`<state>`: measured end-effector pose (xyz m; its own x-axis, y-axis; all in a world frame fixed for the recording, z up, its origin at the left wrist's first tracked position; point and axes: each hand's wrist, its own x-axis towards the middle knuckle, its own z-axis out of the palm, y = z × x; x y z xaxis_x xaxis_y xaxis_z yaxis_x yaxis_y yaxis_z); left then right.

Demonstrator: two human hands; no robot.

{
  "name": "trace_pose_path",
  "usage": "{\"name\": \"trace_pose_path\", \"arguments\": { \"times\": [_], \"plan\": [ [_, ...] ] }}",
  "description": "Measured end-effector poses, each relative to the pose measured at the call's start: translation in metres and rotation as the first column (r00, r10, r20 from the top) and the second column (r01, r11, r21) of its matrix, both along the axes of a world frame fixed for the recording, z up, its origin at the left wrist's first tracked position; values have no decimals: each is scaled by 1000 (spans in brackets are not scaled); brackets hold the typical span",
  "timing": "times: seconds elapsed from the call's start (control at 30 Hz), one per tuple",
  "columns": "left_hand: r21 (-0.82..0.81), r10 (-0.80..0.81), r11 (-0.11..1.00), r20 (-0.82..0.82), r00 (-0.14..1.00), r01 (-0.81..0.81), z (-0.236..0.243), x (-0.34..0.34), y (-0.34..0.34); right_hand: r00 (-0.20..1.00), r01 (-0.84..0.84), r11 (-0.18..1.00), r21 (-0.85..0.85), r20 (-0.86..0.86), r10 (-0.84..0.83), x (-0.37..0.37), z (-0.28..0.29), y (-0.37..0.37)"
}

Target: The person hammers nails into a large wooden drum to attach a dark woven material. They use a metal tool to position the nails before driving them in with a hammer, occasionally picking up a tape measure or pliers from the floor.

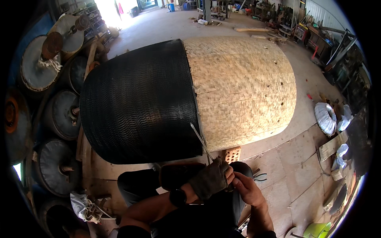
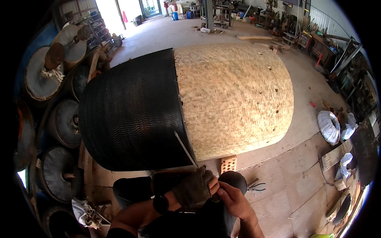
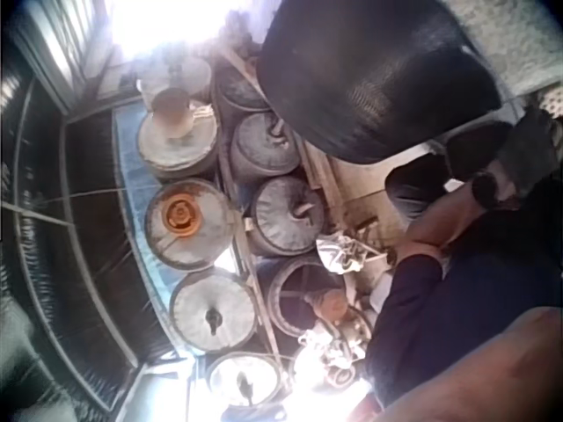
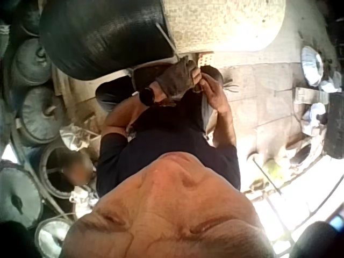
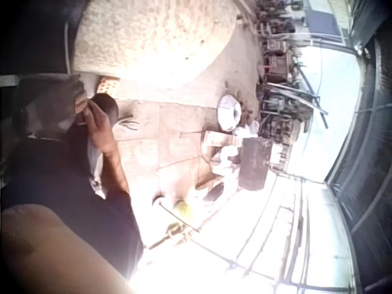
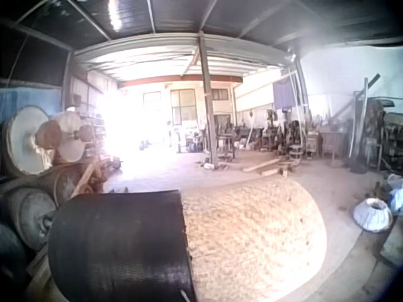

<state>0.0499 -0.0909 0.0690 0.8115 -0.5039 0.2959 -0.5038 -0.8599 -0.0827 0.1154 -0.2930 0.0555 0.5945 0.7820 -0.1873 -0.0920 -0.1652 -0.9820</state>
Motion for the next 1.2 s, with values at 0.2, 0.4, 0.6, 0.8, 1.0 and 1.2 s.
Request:
{"name": "trace_pose_path", "arguments": {
  "times": [0.2,0.4,0.6,0.8,1.0,1.2],
  "plan": [
    [-43,-79,996,96,992,83,14,1,13,988,-36,987,156,-143,59,-11,4,10],
    [-142,-46,985,329,943,97,14,-1,26,981,60,964,259,-196,-8,-14,-7,12],
    [-755,658,440,-97,747,-486,-29,-3,47,820,320,940,120,461,-339,4,2,36],
    [-807,527,142,-429,734,-574,-58,20,48,532,330,937,113,798,-283,22,-6,57],
    [-841,590,150,-345,730,-519,-62,37,39,397,355,932,76,890,-223,31,-7,71],
    [-875,503,270,-227,834,-401,-77,43,43,251,340,940,33,960,-125,38,-1,74]
  ]
}}
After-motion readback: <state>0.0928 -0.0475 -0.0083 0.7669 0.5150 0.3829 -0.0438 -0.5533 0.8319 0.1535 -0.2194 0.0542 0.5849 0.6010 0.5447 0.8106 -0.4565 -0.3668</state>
